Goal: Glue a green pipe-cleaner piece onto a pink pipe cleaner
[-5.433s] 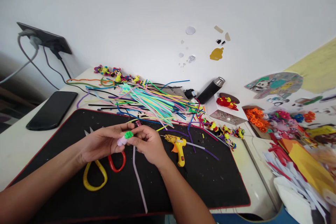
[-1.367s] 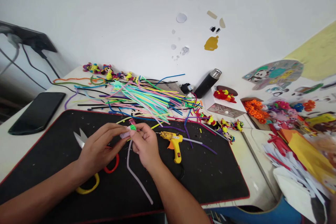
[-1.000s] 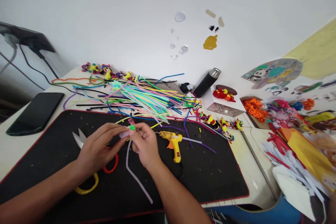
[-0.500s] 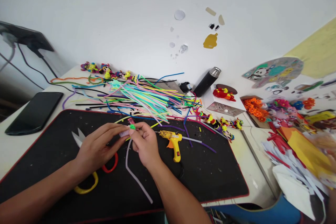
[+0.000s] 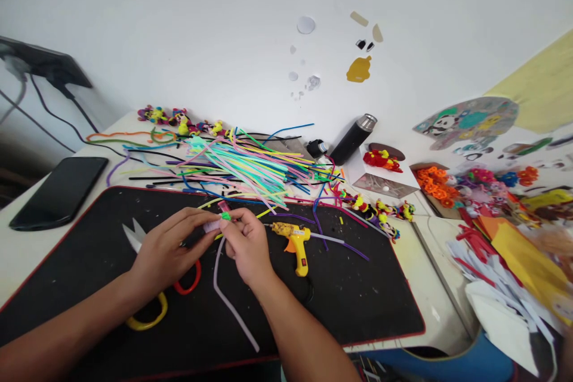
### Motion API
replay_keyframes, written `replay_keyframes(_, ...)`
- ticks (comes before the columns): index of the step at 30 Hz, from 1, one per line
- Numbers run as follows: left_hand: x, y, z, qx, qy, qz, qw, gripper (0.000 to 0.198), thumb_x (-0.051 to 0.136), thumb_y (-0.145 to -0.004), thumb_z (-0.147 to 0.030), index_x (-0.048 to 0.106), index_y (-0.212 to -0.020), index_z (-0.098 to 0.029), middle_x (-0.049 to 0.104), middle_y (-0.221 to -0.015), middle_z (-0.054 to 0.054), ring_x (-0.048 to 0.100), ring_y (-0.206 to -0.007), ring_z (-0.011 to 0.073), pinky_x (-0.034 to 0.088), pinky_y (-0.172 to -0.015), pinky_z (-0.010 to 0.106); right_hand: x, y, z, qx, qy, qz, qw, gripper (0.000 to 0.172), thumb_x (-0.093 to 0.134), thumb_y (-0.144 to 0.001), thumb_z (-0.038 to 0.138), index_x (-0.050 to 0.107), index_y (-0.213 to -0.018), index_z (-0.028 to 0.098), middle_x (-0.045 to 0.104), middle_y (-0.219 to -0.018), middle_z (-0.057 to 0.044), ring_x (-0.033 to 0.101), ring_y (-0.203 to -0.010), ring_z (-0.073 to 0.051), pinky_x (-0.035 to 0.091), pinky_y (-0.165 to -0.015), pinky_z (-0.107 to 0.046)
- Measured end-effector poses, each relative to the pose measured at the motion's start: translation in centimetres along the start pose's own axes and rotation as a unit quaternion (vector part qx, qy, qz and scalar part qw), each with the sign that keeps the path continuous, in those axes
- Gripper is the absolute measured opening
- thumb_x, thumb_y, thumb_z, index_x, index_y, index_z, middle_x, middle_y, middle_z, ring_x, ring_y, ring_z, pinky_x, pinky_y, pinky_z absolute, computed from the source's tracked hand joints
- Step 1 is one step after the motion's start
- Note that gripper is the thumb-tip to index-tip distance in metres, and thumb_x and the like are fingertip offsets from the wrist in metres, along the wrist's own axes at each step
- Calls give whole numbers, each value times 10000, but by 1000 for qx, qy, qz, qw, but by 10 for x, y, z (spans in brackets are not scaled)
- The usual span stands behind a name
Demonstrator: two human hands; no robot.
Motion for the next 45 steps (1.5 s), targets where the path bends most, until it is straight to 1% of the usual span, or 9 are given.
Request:
replay_keyframes(3,3,1,11,-63,32,6,997,102,672,-957,-175,717,-1047,-186,738,-894,36,719,-809,160,585,-785,250,0,0,-2,6,3,-6,1000,365,838,-800,473,589,-859,212,362,-461,161,184,-368,-30,137,-373,-177)
replay_keyframes(6,6,3,27,-152,77,9,985,95,697,-928,-253,741,-991,-198,734,-870,32,713,-772,166,583,-706,244,2,0,-3,14,3,-5,1000,406,840,-796,514,564,-845,220,340,-470,166,176,-375,-31,145,-373,-172)
replay_keyframes(10,6,9,47,-264,152,-6,953,167,753,-874,-368,762,-932,-212,764,-887,36,729,-764,186,605,-698,267,7,1,-5,23,9,16,1000,445,846,-790,561,563,-861,225,330,-497,166,176,-386,-33,161,-375,-169)
replay_keyframes(14,5,11,57,-326,202,-25,923,257,799,-810,-456,775,-901,-218,780,-854,36,736,-738,208,615,-670,290,10,1,-6,16,27,35,999,456,832,-799,591,564,-816,223,335,-474,160,183,-373,-36,163,-371,-180)
replay_keyframes(18,10,16,65,-388,264,-25,883,374,845,-750,-542,783,-904,-207,792,-818,44,742,-710,220,623,-663,302,10,1,-6,7,53,40,998,472,800,-814,634,604,-766,207,324,-453,148,198,-371,-43,164,-371,-193)
replay_keyframes(26,15,21,71,-440,319,-38,839,417,907,-673,-546,800,-872,-196,791,-813,47,731,-703,215,624,-671,303,11,0,-4,-3,61,32,998,491,802,-793,658,616,-744,206,327,-443,143,196,-364,-44,154,-366,-202)
replay_keyframes(36,31,30,78,-467,391,-52,792,311,911,-692,-440,819,-844,-183,784,-818,55,635,-615,145,546,-586,254,8,-1,-2,-26,82,29,996,478,790,-810,650,636,-747,201,353,-440,135,223,-355,-46,159,-363,-205)
replay_keyframes(42,38,34,76,-498,458,-61,733,302,961,-625,-371,832,-818,-177,762,-784,42,618,-623,125,500,-561,225,8,-2,-1,-29,88,29,995,469,787,-815,638,629,-738,203,378,-450,125,251,-363,-52,175,-371,-208)
replay_keyframes(45,42,36,76,-509,483,-57,710,272,959,-636,-345,836,-813,-179,753,-768,36,610,-618,121,494,-559,227,6,-2,0,-32,100,23,994,466,784,-818,635,626,-732,204,375,-450,124,261,-368,-55,177,-377,-209)
Point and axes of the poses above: each hand's wrist, its own y-axis away from the middle knuckle, its own x-axis out of the palm, z = x × y, the point moved 9 cm from there along -y, towards the middle knuckle
